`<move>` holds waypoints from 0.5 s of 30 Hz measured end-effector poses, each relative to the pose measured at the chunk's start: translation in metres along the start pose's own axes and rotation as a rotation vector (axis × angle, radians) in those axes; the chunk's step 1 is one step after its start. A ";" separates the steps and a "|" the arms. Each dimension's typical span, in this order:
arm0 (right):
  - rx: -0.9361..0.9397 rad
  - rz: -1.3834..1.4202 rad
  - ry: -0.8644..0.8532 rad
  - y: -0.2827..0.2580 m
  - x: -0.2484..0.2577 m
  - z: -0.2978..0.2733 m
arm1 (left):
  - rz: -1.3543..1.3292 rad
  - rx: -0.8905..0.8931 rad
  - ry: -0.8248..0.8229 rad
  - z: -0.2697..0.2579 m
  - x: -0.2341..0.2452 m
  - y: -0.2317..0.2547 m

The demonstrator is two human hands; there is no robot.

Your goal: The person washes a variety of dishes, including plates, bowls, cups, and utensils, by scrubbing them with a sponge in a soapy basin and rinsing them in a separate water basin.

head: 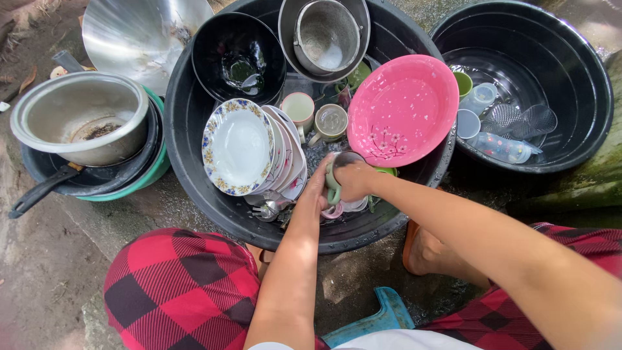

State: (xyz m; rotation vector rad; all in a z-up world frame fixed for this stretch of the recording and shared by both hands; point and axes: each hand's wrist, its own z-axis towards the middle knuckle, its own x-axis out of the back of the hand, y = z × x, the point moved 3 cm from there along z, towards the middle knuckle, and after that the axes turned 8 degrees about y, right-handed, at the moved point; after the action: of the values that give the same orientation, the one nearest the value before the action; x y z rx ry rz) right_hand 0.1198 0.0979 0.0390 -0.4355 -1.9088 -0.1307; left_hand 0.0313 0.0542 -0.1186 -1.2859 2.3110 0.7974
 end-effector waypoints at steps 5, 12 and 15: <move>-0.346 1.183 0.723 0.033 -0.011 -0.009 | -0.086 -0.313 0.103 -0.021 -0.007 0.026; -0.868 2.533 0.990 0.063 -0.108 0.033 | 0.690 -1.343 0.607 -0.101 -0.073 0.049; -0.809 2.679 0.656 0.059 -0.083 0.030 | 0.508 -1.195 0.434 -0.096 -0.073 0.048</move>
State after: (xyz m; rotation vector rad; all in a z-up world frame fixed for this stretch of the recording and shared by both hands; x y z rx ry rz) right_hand 0.1404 0.1414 -0.0556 -2.4800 0.5536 0.6493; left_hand 0.0224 0.0604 0.0113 -1.3110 2.5431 2.5457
